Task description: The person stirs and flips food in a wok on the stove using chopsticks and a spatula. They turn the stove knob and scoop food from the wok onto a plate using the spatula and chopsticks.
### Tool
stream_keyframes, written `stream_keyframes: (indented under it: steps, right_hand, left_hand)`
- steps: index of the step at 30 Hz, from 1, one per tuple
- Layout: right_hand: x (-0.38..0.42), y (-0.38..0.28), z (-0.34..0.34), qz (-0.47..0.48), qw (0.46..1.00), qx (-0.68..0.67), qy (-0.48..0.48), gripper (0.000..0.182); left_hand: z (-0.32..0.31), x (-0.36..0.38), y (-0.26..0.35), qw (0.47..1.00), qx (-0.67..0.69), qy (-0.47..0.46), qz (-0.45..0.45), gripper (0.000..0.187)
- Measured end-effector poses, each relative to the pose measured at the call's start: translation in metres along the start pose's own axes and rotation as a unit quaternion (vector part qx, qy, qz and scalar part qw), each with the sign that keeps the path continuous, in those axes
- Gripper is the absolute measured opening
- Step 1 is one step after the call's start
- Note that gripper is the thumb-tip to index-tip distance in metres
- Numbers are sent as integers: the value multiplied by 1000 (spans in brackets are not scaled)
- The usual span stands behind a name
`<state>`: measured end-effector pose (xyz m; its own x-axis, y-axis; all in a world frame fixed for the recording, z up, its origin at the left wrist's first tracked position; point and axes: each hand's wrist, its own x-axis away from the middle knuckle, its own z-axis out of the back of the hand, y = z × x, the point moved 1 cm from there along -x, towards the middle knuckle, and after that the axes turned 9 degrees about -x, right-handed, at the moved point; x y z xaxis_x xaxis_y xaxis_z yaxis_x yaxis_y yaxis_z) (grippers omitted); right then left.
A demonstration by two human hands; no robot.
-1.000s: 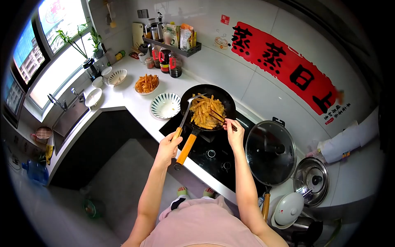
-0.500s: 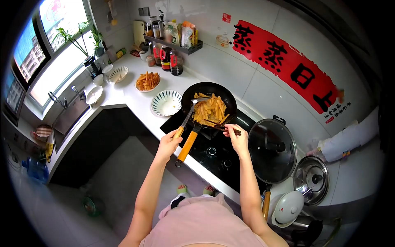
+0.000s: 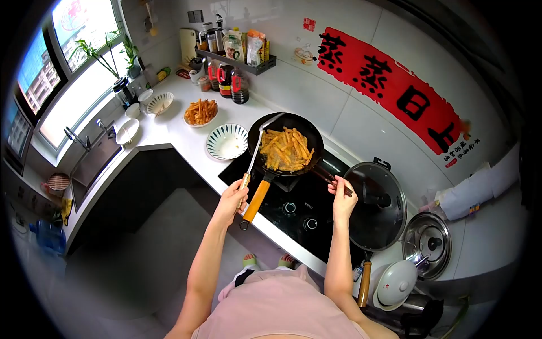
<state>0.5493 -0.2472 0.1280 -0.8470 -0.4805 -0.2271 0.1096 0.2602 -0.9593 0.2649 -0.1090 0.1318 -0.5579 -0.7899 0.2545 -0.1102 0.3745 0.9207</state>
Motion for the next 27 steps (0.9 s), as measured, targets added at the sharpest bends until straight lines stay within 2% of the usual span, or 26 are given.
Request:
stream_keyframes:
  steps: [1,6,9,11,13,15,21,24,27]
  right_hand:
    - [4,-1,-2,-1,1000,6,-4,25]
    - [18,0,-8,3,1000,6,2,25]
    - [25,3,-9,1,1000,15,3,25]
    - [28,1,-10,-3,1000,18,3,24]
    - [32,-2,-13,10,1000,14,-5,22]
    - [34,-4,-14,11,1000,15,-7,22]
    - [35,-10,-12,14,999,27,-13,21]
    - [35,-13,-12,15,999,37,-19,21]
    - [34,-15,-15,25,998,47,-27,23]
  left_hand:
    - [0,0,2,999,-48,6,24,40]
    - [6,-13,0,995,-99,11,-6,35]
    - [11,-25,1,985,-164,54,-24,35]
    - [11,-38,7,967,-229,72,-82,34]
    - [16,-54,8,956,-268,79,-88,34]
    - [22,-80,1,916,-361,114,-132,33]
    - [9,-90,-6,893,-426,136,-48,34]
    - [1,-80,-15,918,-375,131,-9,33]
    - [-6,-58,-4,951,-293,79,54,32]
